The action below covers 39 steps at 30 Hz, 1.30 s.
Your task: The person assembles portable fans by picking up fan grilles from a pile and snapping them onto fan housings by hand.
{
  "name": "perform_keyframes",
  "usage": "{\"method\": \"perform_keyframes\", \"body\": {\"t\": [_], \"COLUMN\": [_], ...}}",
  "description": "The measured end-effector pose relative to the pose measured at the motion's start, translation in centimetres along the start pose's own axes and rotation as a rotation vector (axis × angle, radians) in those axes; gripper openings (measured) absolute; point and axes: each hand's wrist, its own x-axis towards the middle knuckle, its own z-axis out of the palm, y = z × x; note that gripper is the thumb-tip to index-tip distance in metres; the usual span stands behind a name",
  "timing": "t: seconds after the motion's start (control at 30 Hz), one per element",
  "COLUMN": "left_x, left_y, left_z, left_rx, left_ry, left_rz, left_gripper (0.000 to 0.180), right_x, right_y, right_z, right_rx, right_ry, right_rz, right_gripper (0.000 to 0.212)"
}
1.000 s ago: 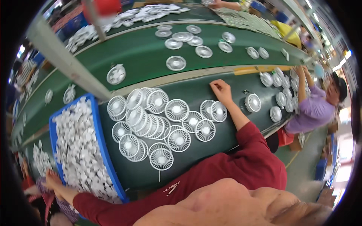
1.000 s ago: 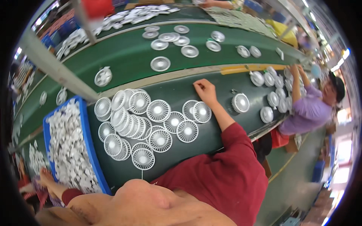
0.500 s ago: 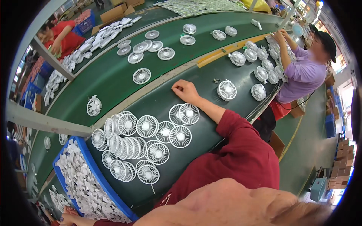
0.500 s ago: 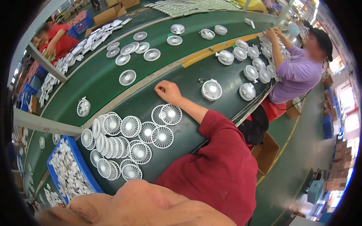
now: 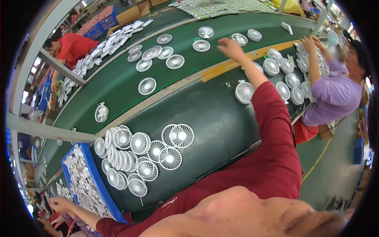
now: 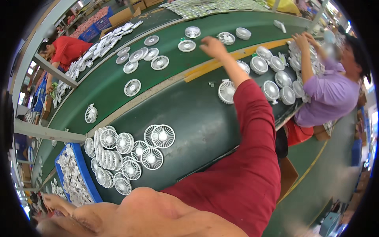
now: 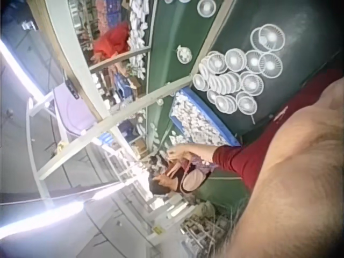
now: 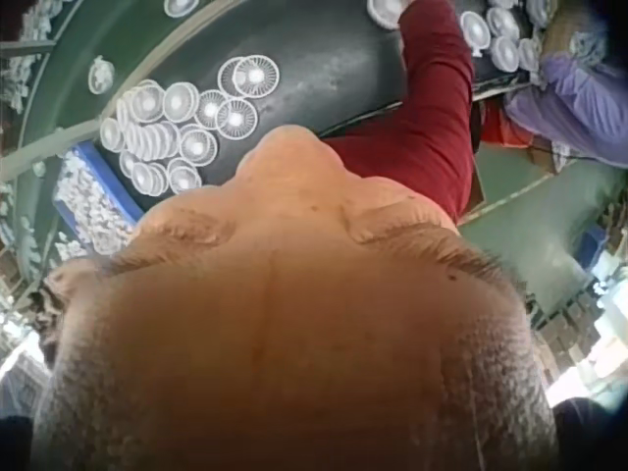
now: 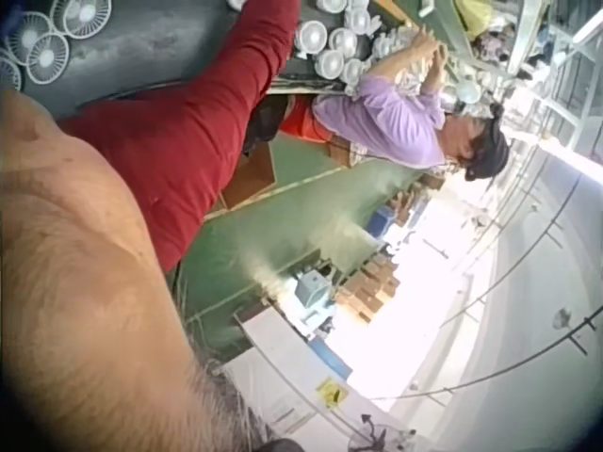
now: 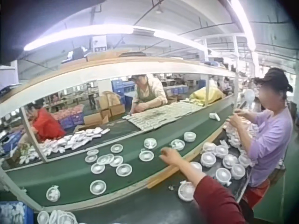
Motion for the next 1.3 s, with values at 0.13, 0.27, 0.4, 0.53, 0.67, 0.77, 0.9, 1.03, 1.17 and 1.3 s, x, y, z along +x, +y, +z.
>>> {"method": "perform_keyframes", "body": {"t": [0.13,0.27,0.4,0.53,0.67,0.77,0.9,1.03,1.17,1.3], "left_x": [-3.9,-9.1,-15.2,-23.7,-30.3,-33.4,-32.2,-29.3,-23.8,-18.2], "left_y": [27.8,48.2,66.7,84.4,95.0,94.8,90.3,82.5,74.8,70.7], "left_z": [-2.9,-2.6,3.3,10.3,11.3,7.8,8.6,4.7,2.5,-0.6], "left_rx": [-0.578,-0.932,-1.045,-1.193,-1.038,-0.791,-1.304,-1.56,-1.525,-1.188], "left_ry": [-0.104,-0.496,-0.927,-1.051,-1.283,-1.407,-1.353,-1.407,-2.073,-2.222], "left_rz": [0.066,0.334,0.599,0.746,0.629,0.864,1.016,1.135,0.825,1.02], "left_gripper": [0.026,0.024,0.03,0.045,0.066,0.063,0.04,0.029,0.022,0.019], "right_x": [4.4,6.7,10.7,17.4,21.0,19.3,17.2,12.5,9.7,9.3], "right_y": [11.4,16.0,19.6,20.9,16.3,11.3,4.6,-1.8,-7.7,-12.7], "right_z": [-3.8,-0.3,0.8,3.2,8.8,10.7,11.1,9.7,7.9,7.4], "right_rx": [-0.385,-0.489,-0.452,-0.015,-0.073,-0.124,0.213,0.386,0.42,0.307], "right_ry": [0.021,-0.092,-0.234,0.085,-0.035,-0.362,-0.569,-0.85,-1.181,-1.209], "right_rz": [0.213,0.476,0.495,0.296,0.178,0.058,-0.181,-0.277,-0.276,-0.529], "right_gripper": [0.072,0.094,0.092,0.102,0.111,0.108,0.081,0.064,0.06,0.064]}}
